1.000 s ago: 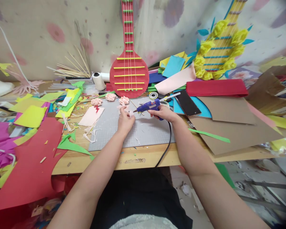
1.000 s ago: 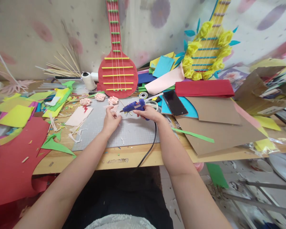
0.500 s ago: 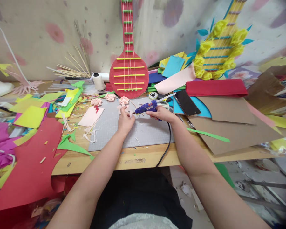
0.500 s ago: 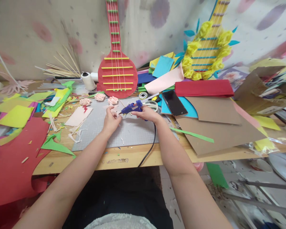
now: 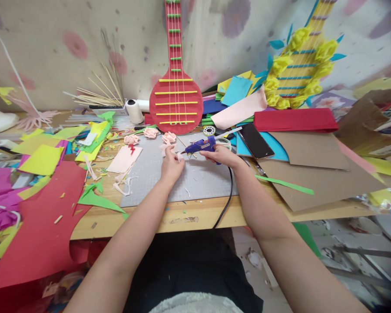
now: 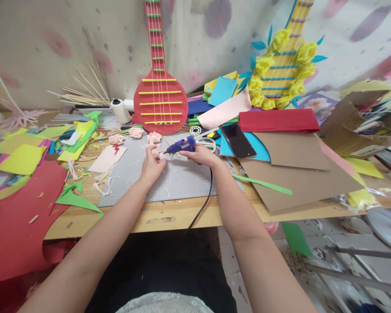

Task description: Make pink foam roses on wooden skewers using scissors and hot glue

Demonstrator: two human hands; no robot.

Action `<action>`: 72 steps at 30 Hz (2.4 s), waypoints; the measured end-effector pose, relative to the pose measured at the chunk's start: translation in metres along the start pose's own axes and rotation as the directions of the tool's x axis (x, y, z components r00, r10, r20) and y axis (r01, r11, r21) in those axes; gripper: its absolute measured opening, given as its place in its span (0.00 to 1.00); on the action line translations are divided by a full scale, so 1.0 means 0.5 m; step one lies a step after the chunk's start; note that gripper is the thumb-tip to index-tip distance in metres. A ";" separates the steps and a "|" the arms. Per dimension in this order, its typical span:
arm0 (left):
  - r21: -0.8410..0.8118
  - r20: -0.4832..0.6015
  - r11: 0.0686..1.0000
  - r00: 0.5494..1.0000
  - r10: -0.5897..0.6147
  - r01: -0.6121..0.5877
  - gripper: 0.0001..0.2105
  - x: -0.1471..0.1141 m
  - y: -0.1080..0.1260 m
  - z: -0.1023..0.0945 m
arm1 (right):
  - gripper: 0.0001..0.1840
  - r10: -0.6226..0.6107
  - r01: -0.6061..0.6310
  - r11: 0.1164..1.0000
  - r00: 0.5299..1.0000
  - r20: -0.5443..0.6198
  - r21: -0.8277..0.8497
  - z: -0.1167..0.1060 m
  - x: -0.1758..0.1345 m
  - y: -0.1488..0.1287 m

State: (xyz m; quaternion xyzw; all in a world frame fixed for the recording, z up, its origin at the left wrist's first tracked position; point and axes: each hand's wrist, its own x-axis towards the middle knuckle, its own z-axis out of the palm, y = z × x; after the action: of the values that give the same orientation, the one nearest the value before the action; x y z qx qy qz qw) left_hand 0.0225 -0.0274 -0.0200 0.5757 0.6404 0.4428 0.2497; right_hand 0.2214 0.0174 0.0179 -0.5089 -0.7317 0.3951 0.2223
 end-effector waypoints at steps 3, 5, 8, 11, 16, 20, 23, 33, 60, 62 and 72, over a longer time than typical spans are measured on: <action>0.008 -0.001 1.000 1.000 0.004 -0.004 0.26 -0.001 0.000 -0.001 | 0.24 0.003 -0.003 1.000 1.000 -0.003 -0.011 0.000 0.003 0.006; 0.010 0.002 1.000 1.000 -0.002 0.002 0.26 -0.001 0.001 -0.001 | 0.23 0.005 -0.006 1.000 1.000 -0.011 -0.008 0.000 0.004 0.008; 0.002 0.006 1.000 1.000 -0.002 0.002 0.26 -0.002 0.001 -0.001 | 0.23 0.005 -0.005 1.000 1.000 -0.017 -0.008 0.000 0.003 0.007; -0.053 0.004 0.998 0.999 0.041 -0.041 0.26 -0.002 0.000 0.001 | 0.23 0.030 -0.031 0.999 0.999 -0.035 -0.022 0.001 0.001 0.000; -0.183 -0.023 0.976 0.993 0.118 -0.120 0.25 -0.004 0.006 -0.002 | 0.22 0.115 -0.113 0.993 0.965 -0.235 0.023 0.007 0.007 -0.002; -0.253 -0.049 0.961 0.994 0.102 -0.111 0.24 -0.003 0.012 -0.006 | 0.22 0.134 -0.110 0.991 0.901 -0.412 0.082 0.024 0.029 0.021; -0.339 -0.073 0.937 0.995 0.064 -0.086 0.23 0.005 0.012 -0.006 | 0.23 0.163 -0.112 0.985 0.864 -0.477 0.134 0.038 0.050 0.035; -0.440 -0.057 0.896 0.998 0.038 -0.060 0.24 0.039 0.057 -0.033 | 0.22 0.081 -0.201 0.970 0.801 -0.594 -0.138 0.053 0.074 0.006; -0.414 0.561 0.717 0.778 -0.285 0.561 0.21 0.054 0.093 -0.114 | 0.07 -0.553 0.419 0.739 0.824 -0.119 -0.528 0.097 0.018 -0.102; -0.402 0.574 0.719 0.768 -0.285 0.567 0.19 0.057 0.092 -0.118 | 0.07 -0.541 0.422 0.762 0.832 -0.125 -0.491 0.098 0.018 -0.104; -0.070 0.109 0.997 0.993 -0.035 0.043 0.10 0.116 0.126 -0.203 | 0.10 -0.068 0.047 0.915 0.997 0.038 0.401 0.074 0.064 -0.114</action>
State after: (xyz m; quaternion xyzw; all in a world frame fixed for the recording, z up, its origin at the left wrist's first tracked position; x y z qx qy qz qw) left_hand -0.0417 -0.0038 0.0938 0.5768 0.6208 0.4290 0.3130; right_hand 0.1498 0.0241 0.0395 -0.4208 -0.6558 0.5422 0.3143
